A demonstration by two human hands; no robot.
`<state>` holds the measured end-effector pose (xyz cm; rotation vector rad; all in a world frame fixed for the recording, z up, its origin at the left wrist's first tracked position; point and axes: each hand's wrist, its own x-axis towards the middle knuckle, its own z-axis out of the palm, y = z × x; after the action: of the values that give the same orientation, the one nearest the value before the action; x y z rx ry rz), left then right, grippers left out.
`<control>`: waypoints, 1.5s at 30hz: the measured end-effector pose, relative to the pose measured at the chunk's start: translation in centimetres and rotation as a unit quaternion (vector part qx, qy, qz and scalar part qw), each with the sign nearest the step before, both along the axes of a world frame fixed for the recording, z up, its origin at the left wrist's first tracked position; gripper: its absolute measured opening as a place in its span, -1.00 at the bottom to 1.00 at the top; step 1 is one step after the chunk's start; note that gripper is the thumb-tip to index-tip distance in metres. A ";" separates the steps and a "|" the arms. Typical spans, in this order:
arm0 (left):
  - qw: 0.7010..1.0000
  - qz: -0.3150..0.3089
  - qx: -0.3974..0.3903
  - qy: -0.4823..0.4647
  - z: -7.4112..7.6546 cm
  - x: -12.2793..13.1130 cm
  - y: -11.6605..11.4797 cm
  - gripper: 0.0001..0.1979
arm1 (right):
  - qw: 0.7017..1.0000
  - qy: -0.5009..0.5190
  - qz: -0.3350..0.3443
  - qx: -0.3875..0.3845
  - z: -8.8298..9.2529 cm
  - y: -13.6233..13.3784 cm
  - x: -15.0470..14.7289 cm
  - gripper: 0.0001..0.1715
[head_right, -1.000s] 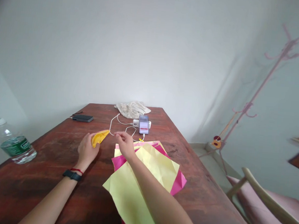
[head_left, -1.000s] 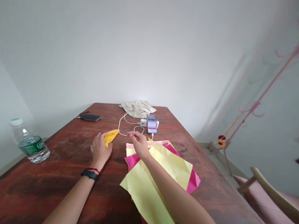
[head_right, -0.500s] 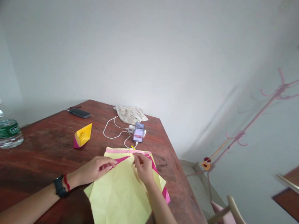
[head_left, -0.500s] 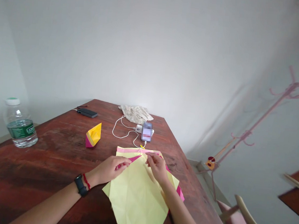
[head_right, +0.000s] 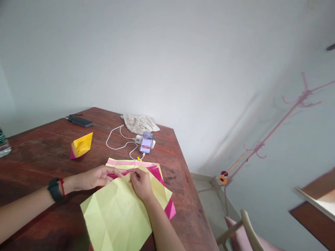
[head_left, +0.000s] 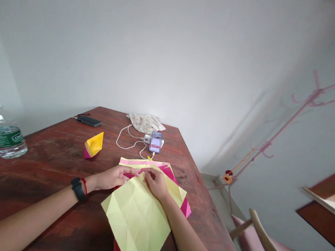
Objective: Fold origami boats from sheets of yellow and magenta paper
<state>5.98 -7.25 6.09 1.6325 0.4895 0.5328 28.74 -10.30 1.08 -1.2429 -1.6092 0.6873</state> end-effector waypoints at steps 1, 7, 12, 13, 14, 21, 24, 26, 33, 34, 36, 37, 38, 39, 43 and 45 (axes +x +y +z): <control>0.999 -0.026 -0.025 -0.002 0.5 0.0 0.0 -0.59 | 1.000 0.006 -0.004 0.002 0.0 0.0 0.1 -0.71; 0.996 -0.083 -0.041 0.012 0.6 0.0 0.9 -0.55 | 0.998 0.064 -0.026 -0.006 -0.3 0.4 0.4 -0.72; 0.995 -0.076 0.064 0.017 -0.8 1.0 1.1 -0.59 | 0.991 0.127 -0.018 -0.032 -0.5 0.7 0.5 -0.68; 0.993 -0.062 0.097 0.023 -0.9 1.2 1.0 -0.62 | 0.990 0.139 -0.016 -0.036 -0.5 0.7 0.6 -0.67; 0.991 -0.055 0.121 0.032 -1.0 1.4 0.9 -0.63 | 0.988 0.149 -0.016 -0.039 -0.5 0.8 0.6 -0.66; 0.982 -0.078 0.158 0.069 -1.6 1.4 1.0 -0.64 | 0.966 0.247 -0.042 -0.057 -1.0 1.5 1.3 -0.54; 0.979 -0.070 0.182 0.055 -1.2 1.0 0.4 -0.72 | 0.955 0.287 -0.051 -0.059 -1.3 1.8 1.6 -0.53; 0.979 -0.090 0.176 0.048 -0.9 0.9 -0.3 -0.72 | 0.949 0.305 -0.048 -0.060 -1.4 2.0 1.7 -0.54; 0.979 -0.087 0.186 0.010 -2.1 1.8 -1.7 -0.83 | 0.945 0.317 -0.038 -0.073 -1.3 1.7 1.8 -0.58; 0.978 -0.089 0.189 0.009 -2.3 1.9 -1.6 -0.84 | 0.945 0.319 -0.033 -0.070 -1.2 1.5 1.7 -0.59; 0.978 -0.091 0.187 -0.002 -2.6 2.1 -1.4 -0.82 | 0.943 0.325 -0.021 -0.060 -0.9 1.3 1.6 -0.61; 0.979 -0.086 0.183 -0.011 -2.6 2.2 -1.2 -0.81 | 0.943 0.328 -0.016 -0.055 -0.6 1.2 1.7 -0.62; 0.981 -0.076 0.178 -0.022 -2.5 2.1 -1.0 -0.79 | 0.943 0.330 -0.011 -0.050 -0.4 1.1 1.8 -0.62; 0.982 -0.059 0.174 -0.033 -2.2 2.1 -0.8 -0.78 | 0.942 0.333 -0.008 -0.044 -0.1 1.0 2.0 -0.63; 0.979 0.066 0.173 -0.088 -0.8 1.4 0.4 -0.69 | 0.936 0.350 -0.016 -0.020 0.9 1.0 3.7 -0.64; 0.960 0.182 0.181 -0.116 -0.2 0.9 0.9 -0.66 | 0.941 0.336 -0.050 0.009 1.2 1.1 4.7 -0.62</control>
<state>6.86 -6.31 5.85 1.8028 0.5416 1.1297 33.40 -9.20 2.29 -0.9235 -0.9762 0.9088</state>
